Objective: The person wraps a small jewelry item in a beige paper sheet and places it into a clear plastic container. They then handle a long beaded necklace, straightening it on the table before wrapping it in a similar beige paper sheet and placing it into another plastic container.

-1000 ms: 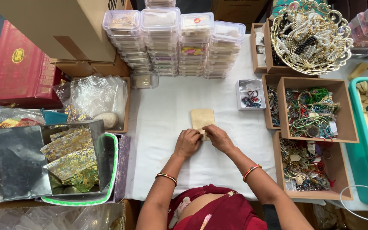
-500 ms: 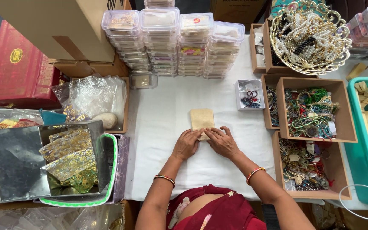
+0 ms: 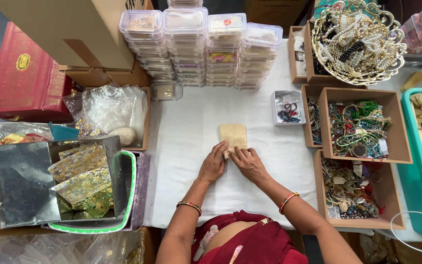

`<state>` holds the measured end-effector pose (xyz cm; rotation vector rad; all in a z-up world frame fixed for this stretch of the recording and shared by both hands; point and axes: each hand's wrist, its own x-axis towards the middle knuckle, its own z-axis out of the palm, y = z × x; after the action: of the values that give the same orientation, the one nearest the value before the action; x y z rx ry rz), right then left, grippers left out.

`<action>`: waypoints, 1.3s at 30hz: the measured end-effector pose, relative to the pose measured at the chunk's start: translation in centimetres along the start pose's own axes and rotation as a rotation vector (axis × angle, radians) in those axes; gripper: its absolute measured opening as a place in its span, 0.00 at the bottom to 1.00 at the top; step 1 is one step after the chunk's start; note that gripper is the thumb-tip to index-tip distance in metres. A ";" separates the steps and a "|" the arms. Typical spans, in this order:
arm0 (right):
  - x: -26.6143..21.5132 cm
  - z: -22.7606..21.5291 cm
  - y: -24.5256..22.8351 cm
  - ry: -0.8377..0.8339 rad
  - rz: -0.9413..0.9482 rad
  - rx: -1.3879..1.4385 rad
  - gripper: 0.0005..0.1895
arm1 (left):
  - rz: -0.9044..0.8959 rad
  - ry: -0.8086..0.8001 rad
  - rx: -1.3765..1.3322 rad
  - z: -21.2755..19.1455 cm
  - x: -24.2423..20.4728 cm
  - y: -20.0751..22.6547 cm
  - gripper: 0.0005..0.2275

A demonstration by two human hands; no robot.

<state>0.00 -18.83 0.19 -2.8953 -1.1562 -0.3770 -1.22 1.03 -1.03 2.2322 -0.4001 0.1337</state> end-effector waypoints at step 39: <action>-0.5 2.2 2.4 0.183 0.369 0.596 0.04 | 0.060 0.084 0.206 1.0 -0.1 -0.6 0.05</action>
<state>1.76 -20.73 -1.84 -2.4075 -0.5587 -0.2289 -1.12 0.65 -2.07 2.4080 -0.4234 0.3116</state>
